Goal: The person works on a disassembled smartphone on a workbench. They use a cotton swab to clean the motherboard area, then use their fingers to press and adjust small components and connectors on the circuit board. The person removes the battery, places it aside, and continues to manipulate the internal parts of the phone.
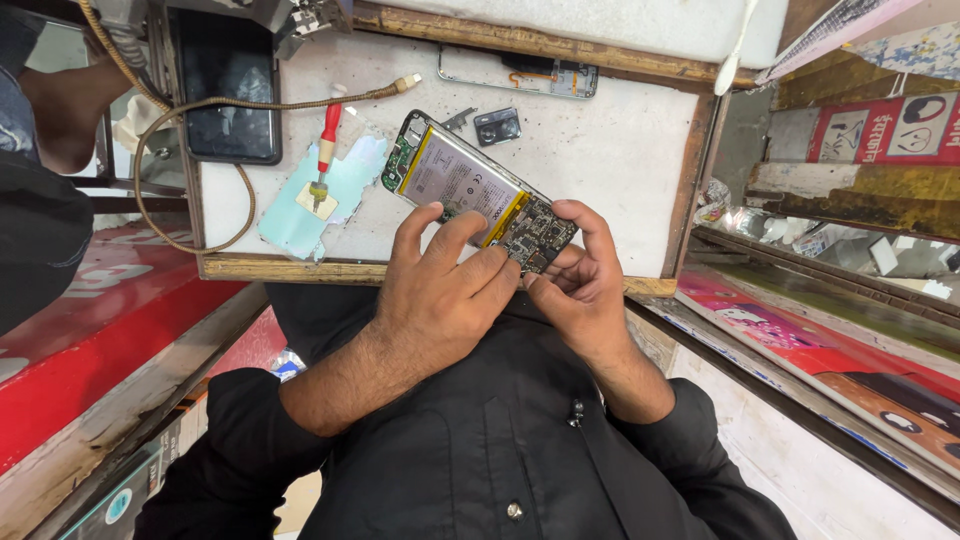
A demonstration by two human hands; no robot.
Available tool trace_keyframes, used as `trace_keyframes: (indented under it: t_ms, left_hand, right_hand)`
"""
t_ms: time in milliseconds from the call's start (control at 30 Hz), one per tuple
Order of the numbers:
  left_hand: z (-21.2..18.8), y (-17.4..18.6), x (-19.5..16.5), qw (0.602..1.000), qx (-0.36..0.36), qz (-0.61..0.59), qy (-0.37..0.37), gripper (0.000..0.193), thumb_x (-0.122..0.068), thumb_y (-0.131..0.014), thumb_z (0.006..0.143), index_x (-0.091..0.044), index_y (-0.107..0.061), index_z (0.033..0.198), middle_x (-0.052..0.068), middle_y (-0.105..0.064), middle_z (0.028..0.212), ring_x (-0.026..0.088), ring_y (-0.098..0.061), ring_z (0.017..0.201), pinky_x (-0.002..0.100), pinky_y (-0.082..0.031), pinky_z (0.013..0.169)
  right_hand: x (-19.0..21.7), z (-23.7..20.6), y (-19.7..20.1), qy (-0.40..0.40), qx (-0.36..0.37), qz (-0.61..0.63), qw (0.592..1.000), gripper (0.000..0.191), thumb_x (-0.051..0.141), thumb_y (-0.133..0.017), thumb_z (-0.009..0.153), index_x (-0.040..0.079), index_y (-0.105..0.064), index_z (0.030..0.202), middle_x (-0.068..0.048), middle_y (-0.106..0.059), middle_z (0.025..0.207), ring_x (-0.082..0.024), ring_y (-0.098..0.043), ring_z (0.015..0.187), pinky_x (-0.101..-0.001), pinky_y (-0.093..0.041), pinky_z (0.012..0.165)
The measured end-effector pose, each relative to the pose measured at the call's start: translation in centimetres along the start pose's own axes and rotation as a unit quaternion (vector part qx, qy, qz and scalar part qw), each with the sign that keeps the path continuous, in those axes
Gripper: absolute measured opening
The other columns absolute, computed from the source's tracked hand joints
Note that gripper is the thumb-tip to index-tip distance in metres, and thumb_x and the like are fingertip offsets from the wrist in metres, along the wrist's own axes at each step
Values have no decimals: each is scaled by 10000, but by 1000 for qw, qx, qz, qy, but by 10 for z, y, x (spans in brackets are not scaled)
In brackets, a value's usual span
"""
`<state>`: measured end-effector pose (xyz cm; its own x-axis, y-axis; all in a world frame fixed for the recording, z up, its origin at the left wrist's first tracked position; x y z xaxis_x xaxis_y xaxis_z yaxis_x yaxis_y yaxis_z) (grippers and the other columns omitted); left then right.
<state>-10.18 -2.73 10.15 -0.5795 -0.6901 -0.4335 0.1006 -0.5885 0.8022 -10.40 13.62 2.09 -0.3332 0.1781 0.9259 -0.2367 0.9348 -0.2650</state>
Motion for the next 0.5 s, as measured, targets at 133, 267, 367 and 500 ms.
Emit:
trace_keyframes:
  t_ms: [133, 267, 367, 500]
  left_hand:
    - [-3, 1, 1, 1000, 1, 9, 4, 135, -165, -715, 935, -88, -737, 1043, 2, -640, 1042, 248, -570, 1238, 576, -356, 1134]
    - [-5, 2, 0, 1000, -3, 17, 14, 128, -159, -718, 941, -85, -745, 1041, 8, -651, 1034, 250, -571, 1243, 575, -342, 1154]
    - [-5, 2, 1, 999, 0, 12, 30, 126, -142, -716, 934, -81, -751, 1038, 15, -663, 1025, 255, -572, 1239, 574, -327, 1160]
    - [-6, 2, 0, 999, 6, 9, 42, 138, -123, -711, 910, -85, -751, 1036, 17, -676, 1023, 262, -572, 1240, 578, -310, 1162]
  right_hand:
    - [0, 1, -3, 1, 12, 5, 1000, 731, -168, -537, 956, 87, -240, 1573, -161, -719, 1184, -151, -692, 1089, -266, -539, 927]
    - [2, 1, -7, 5, 18, 8, 1000, 744, -173, -532, 951, 86, -237, 1582, -158, -714, 1177, -152, -688, 1083, -265, -536, 928]
    - [2, 2, -9, 1, 16, -2, 1000, 735, -173, -529, 953, 84, -235, 1575, -164, -716, 1176, -163, -695, 1089, -275, -554, 927]
    - [2, 1, -10, 3, 20, 1, 1000, 733, -173, -527, 951, 81, -221, 1567, -163, -712, 1199, -164, -699, 1123, -282, -566, 958]
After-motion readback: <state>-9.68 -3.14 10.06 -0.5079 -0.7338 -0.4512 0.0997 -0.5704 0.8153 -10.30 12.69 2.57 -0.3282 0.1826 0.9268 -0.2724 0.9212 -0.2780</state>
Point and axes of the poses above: each hand's wrist, its own z-axis towards the middle knuckle, its own y-axis out of the back of the hand, x = y × z, the point moved 7 cm from there along z, towards the middle knuckle
